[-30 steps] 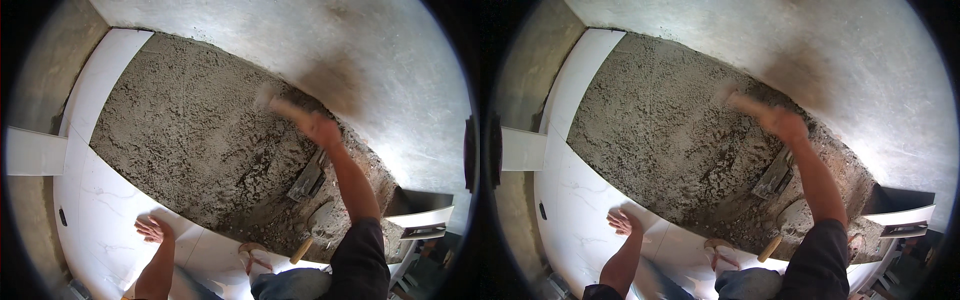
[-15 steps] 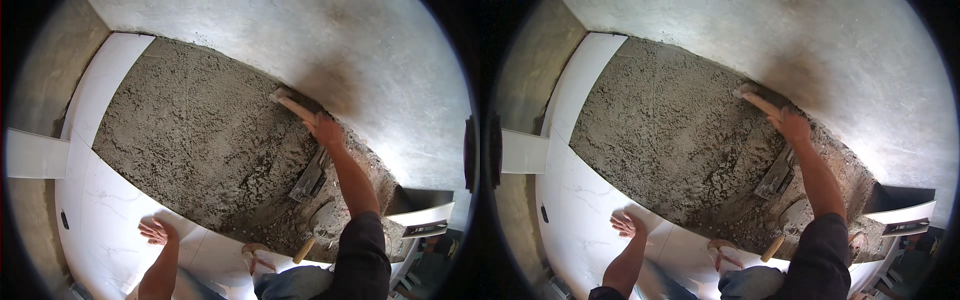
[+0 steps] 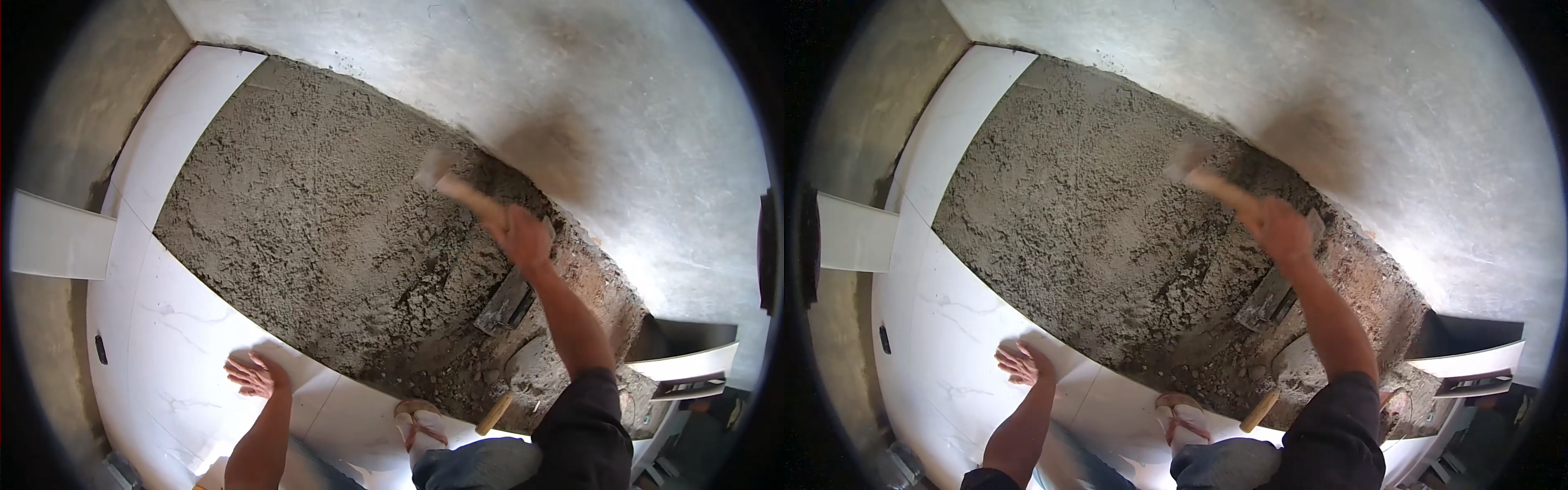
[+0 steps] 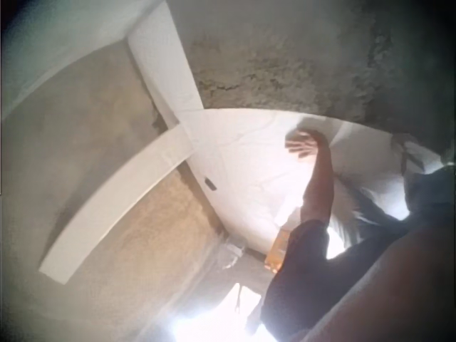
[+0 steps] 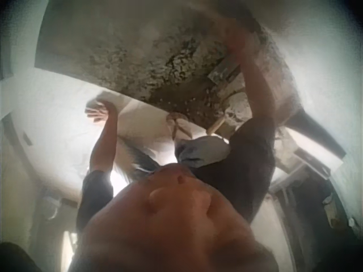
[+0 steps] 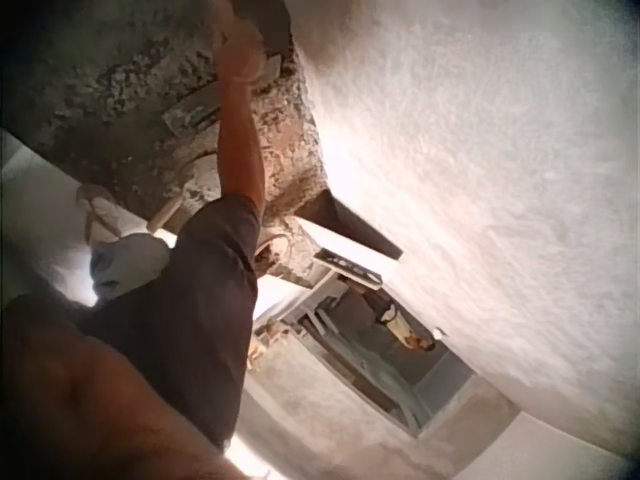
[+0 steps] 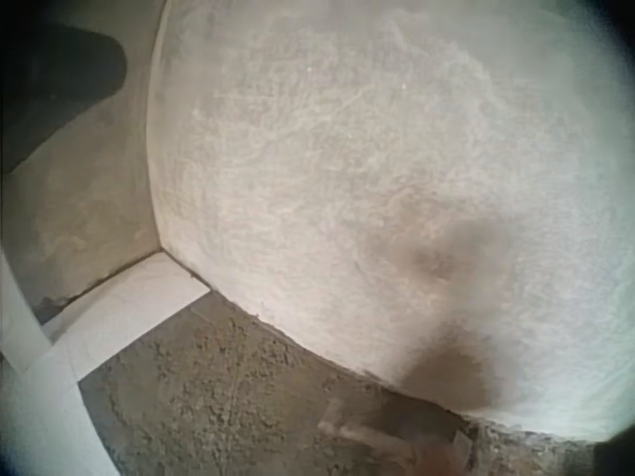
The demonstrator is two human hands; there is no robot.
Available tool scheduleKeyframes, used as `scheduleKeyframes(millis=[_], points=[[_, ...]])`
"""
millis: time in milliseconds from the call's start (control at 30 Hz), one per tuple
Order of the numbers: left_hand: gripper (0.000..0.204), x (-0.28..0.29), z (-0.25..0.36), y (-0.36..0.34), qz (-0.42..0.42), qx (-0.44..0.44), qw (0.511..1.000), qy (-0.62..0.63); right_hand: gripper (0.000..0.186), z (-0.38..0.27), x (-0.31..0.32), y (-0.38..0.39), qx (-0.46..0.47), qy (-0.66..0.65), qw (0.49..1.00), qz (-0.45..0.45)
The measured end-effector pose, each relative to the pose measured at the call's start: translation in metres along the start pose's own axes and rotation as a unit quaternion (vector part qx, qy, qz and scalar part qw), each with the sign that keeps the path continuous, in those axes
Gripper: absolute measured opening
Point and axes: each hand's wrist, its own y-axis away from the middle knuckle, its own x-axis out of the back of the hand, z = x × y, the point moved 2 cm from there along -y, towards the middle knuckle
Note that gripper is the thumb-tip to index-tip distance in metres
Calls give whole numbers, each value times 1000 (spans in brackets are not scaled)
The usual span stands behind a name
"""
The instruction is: The person prepares a mortar bed on the floor using a hammer and a trowel, then lifts and places a large floor tile onto the area.
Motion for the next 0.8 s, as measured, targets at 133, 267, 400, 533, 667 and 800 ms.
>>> scheduleKeyframes(millis=[133,267,400,533,667,800], points=[[75,2,-1,-5,-8,1,1000,-12,54,-21,8,-1,272,-68,954,109],[75,-3,4,3,-6,4,1000,1,53,34,-10,-32,-13,51,993,-104],[74,4,4,-2,-1,1,1000,-14,54,-32,0,-10,-41,-15,994,-99],[75,7,1,-4,1,8,1000,-3,56,-62,12,-9,232,-74,967,-76],[76,7,12,2,-24,11,1000,3,53,-2,10,-47,-85,50,966,-240],[76,12,8,1,-31,11,999,3,55,-46,12,-19,-95,-36,983,-151]])
